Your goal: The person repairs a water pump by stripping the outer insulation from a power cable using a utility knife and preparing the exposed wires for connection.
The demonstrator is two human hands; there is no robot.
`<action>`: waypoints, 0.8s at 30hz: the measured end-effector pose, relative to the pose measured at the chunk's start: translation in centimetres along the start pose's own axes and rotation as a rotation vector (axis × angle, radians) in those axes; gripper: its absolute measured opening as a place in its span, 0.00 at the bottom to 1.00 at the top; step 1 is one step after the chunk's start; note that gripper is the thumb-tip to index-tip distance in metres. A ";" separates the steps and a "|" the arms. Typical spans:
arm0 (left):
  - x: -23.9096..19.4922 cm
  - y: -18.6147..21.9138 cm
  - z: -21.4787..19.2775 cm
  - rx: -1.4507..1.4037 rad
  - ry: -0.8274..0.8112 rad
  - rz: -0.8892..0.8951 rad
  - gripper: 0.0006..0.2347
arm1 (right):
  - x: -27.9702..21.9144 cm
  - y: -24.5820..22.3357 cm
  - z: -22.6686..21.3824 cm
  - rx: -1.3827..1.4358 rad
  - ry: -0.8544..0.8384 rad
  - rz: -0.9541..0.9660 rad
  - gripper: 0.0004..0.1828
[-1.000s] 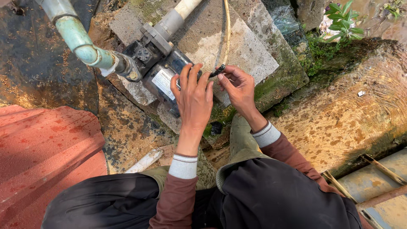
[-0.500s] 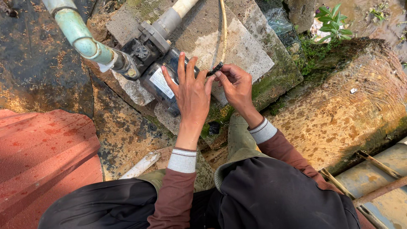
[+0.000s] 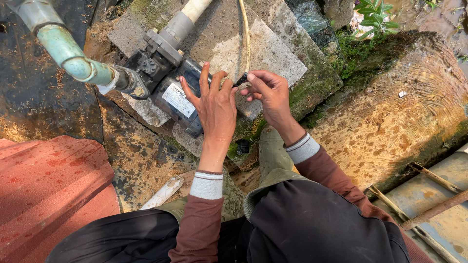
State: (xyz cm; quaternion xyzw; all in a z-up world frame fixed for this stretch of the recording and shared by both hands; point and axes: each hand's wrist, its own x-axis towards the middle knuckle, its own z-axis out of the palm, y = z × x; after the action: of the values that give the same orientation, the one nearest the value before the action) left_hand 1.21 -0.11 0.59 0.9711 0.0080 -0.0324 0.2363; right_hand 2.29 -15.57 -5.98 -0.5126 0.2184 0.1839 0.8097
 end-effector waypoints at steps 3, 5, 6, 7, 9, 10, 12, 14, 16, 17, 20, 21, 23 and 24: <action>0.0 0.1 -0.2 -0.013 0.000 -0.003 0.05 | 0.4 -1.0 -0.4 0.124 0.012 0.172 0.11; 0.0 0.3 -0.4 -0.043 0.020 0.000 0.07 | 0.7 -1.4 -0.6 0.184 0.032 0.270 0.10; 0.0 0.4 -0.5 -0.065 0.034 -0.001 0.08 | 0.8 -1.4 -0.7 0.214 0.042 0.319 0.10; 0.0 0.5 -0.5 -0.088 0.049 -0.003 0.09 | 0.9 -1.4 -0.8 0.239 0.047 0.341 0.09; 0.0 0.9 -0.4 -0.109 0.028 0.005 0.10 | 0.9 -1.2 -1.0 0.290 0.061 0.388 0.09; 0.0 1.1 -0.3 -0.119 0.016 0.009 0.10 | 0.8 -1.1 -1.0 0.321 0.076 0.402 0.08; 0.1 1.3 -0.2 -0.151 0.029 0.007 0.09 | 0.5 -0.8 -0.8 0.380 0.106 0.427 0.07; 0.2 1.5 -0.2 -0.172 0.030 0.002 0.08 | -0.2 -0.7 -0.3 0.307 0.068 0.297 0.08; 0.3 1.6 -0.3 -0.183 0.014 -0.001 0.08 | -1.0 -0.5 0.6 0.129 0.070 0.093 0.07; 0.4 1.7 -0.3 -0.193 0.019 -0.009 0.07 | -1.5 -0.3 1.1 -0.015 0.092 -0.044 0.07; 0.8 1.5 -0.5 -0.225 0.033 -0.022 0.06 | -2.6 -0.3 1.9 -0.489 0.099 -0.477 0.06; 0.8 1.4 -0.6 -0.238 0.035 -0.026 0.06 | -2.8 -0.3 2.1 -0.655 0.088 -0.621 0.05; 0.8 1.3 -0.8 -0.246 0.027 -0.030 0.06 | -2.9 -0.3 2.1 -0.757 0.120 -0.648 0.05; 0.8 1.3 -0.8 -0.241 0.015 -0.031 0.06 | -3.0 -0.1 2.0 -0.809 0.136 -0.659 0.05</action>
State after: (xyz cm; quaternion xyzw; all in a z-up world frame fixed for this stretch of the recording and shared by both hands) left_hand 2.09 -0.90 1.87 0.9357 0.0288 -0.0275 0.3507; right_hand 0.19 -14.01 -3.48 -0.8366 0.0091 -0.0447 0.5459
